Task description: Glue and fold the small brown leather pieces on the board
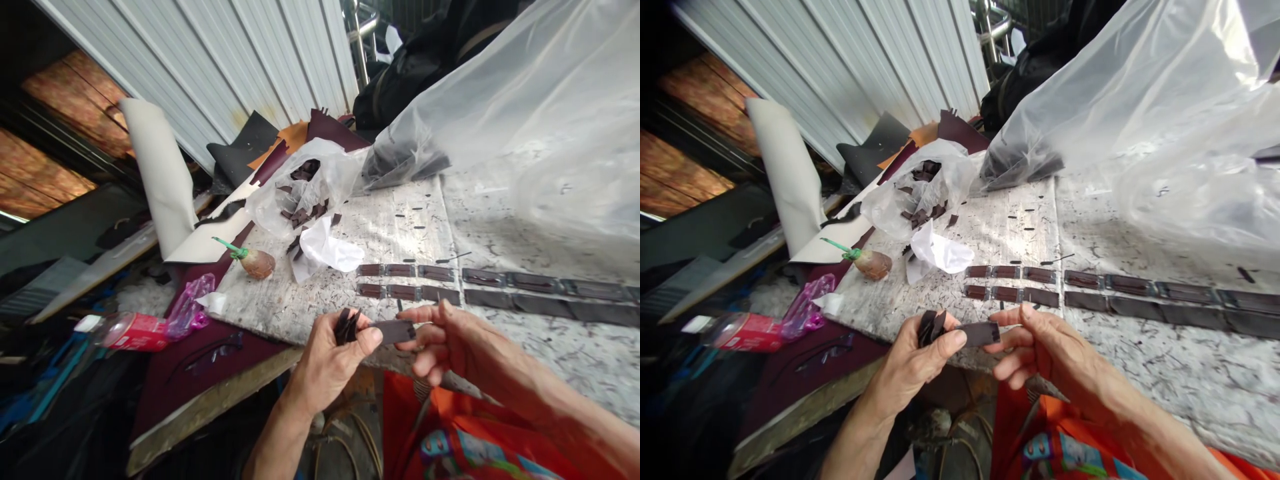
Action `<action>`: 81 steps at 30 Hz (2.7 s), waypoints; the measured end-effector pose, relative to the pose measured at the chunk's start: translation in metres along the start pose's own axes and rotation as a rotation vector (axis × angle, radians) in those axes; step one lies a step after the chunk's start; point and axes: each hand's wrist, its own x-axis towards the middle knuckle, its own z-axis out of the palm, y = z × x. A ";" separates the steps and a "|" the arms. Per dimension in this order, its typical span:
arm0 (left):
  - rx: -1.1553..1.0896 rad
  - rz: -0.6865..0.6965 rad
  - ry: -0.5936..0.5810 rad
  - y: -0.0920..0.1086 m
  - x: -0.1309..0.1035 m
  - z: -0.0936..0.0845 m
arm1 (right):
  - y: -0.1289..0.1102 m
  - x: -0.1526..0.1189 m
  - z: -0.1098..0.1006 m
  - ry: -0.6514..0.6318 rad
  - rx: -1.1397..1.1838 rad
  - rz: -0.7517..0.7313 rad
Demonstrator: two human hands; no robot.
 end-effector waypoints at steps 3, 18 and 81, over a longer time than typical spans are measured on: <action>0.002 0.005 0.003 0.004 -0.002 0.005 | 0.001 -0.003 -0.004 -0.009 0.086 -0.023; -0.154 -0.008 0.114 0.016 -0.011 0.028 | -0.015 -0.017 -0.006 0.013 -0.348 -0.163; -0.350 0.346 -0.035 0.177 0.070 0.080 | -0.123 -0.057 -0.035 0.246 -0.386 -0.792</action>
